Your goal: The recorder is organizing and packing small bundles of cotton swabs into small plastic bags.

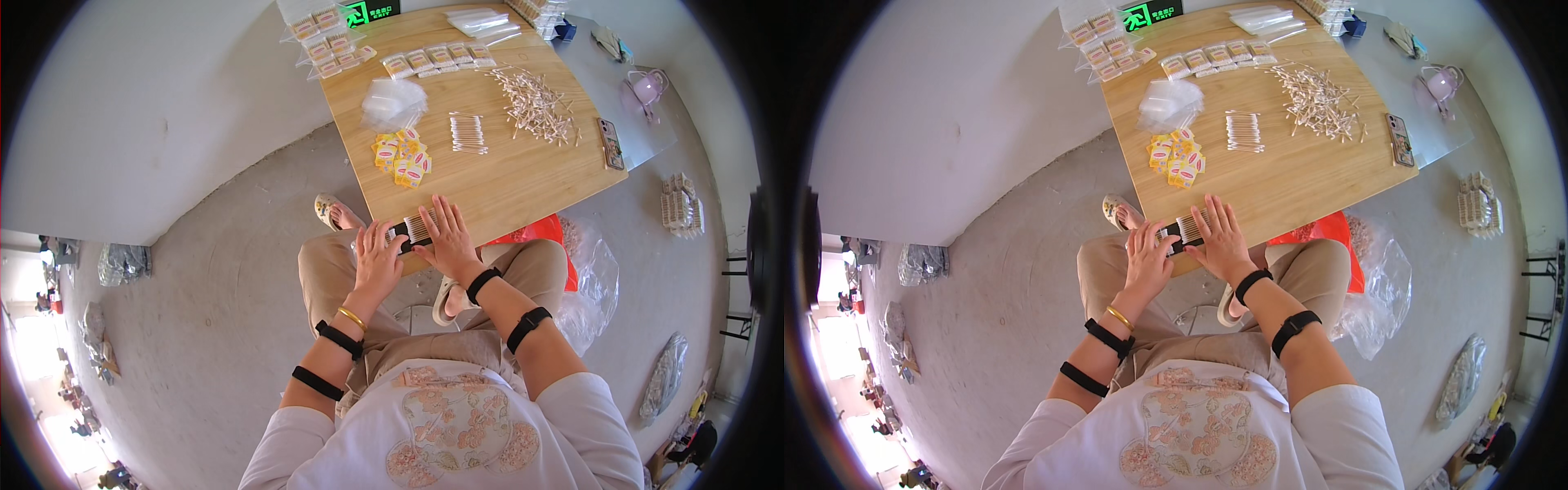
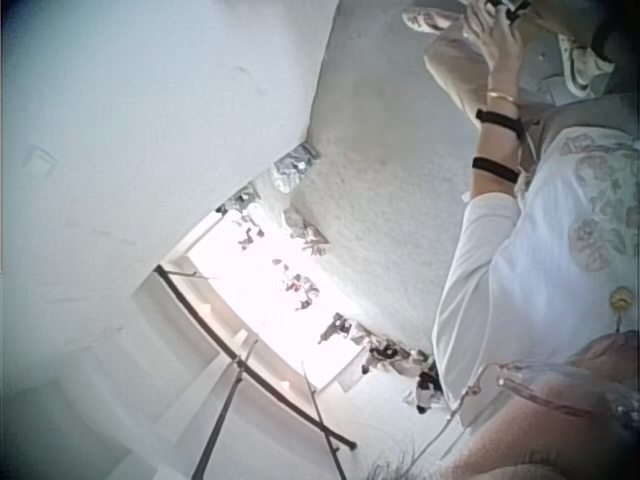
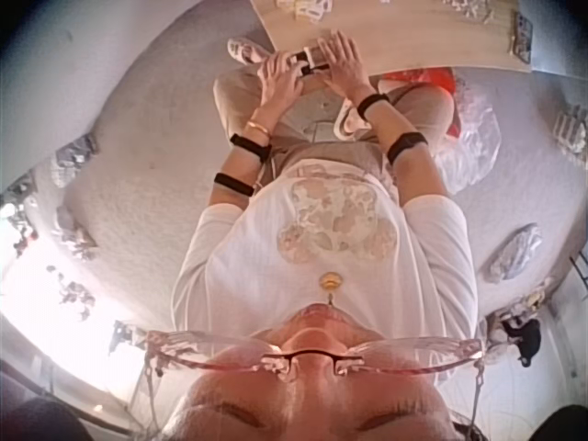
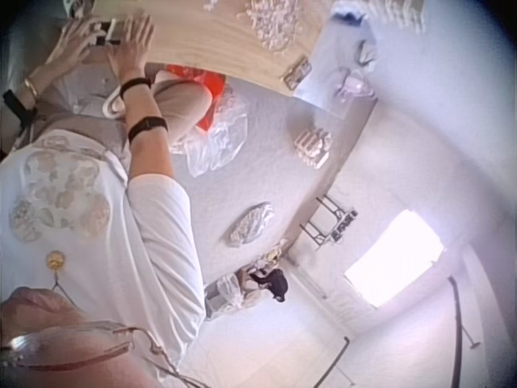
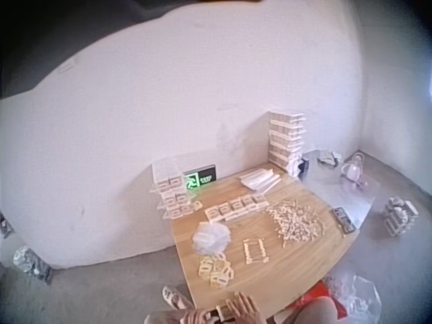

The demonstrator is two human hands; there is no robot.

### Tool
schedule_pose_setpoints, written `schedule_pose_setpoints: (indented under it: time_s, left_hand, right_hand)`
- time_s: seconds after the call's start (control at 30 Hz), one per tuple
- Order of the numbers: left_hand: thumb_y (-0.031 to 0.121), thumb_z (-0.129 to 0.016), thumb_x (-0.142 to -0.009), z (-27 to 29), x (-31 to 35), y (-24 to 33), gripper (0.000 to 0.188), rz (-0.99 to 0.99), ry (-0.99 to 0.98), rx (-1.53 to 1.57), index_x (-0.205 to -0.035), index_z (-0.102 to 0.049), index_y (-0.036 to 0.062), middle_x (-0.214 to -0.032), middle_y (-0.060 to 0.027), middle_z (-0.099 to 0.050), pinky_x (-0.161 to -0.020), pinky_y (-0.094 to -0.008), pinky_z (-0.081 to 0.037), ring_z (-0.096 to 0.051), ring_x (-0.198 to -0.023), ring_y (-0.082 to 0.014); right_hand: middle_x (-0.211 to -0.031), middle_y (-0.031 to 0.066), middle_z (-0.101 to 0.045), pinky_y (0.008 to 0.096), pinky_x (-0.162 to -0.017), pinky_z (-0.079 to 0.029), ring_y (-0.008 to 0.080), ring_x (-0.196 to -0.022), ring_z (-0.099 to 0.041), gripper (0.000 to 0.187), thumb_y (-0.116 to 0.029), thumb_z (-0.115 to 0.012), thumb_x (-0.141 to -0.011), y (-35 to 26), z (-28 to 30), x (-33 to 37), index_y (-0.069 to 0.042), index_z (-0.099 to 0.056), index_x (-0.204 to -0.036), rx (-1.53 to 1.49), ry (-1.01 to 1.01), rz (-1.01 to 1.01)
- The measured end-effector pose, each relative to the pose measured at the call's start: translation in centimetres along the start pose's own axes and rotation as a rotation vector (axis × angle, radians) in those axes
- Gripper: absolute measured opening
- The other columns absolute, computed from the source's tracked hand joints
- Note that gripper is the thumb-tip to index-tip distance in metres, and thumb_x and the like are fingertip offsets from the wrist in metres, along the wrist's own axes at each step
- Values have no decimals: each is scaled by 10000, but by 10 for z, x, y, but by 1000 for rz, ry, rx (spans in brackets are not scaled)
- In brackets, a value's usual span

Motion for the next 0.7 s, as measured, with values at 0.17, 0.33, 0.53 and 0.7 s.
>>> schedule_pose_setpoints:
  time_s: [0.17,0.33,0.53,0.7]
  left_hand:
    - [77,-641,-745,1,0,1,441,-6,-11,-9,-1175,-636,179,-1414,-109,-428,-1207,-555,-156,-288,-1425,-361]
    - [87,-641,-752,4,1,3,424,-16,-23,-5,-1165,-642,183,-1417,-110,-429,-1208,-559,-147,-280,-1429,-358]
    - [92,-637,-758,3,4,3,407,-19,-22,-21,-1155,-647,181,-1416,-112,-432,-1206,-566,-146,-283,-1427,-357]
    - [82,-627,-749,4,5,3,394,9,-15,26,-1130,-660,174,-1402,-110,-440,-1199,-569,-161,-297,-1419,-360]
  right_hand:
    - [-1620,256,-160,483,-1233,-132,377,-1514,-158,863,-566,-541,-928,0,1,0,-58,-250,-1561,21,-5,-5]
    - [-1621,254,-160,480,-1234,-131,373,-1515,-156,858,-564,-537,-930,1,0,-1,-62,-248,-1563,19,-5,-5]
    - [-1619,254,-167,478,-1234,-130,370,-1515,-157,857,-576,-519,-935,-1,1,-1,-66,-243,-1566,48,-14,-4]
    - [-1618,254,-168,478,-1233,-132,369,-1514,-162,863,-581,-517,-936,-2,0,0,-67,-231,-1568,57,-14,-4]
Point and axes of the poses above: each hand's wrist, its own x-axis away from the middle knuckle, its own z-axis out of the back of the hand, y = z × x, the point moved 1 cm from there along -x, towards the middle knuckle
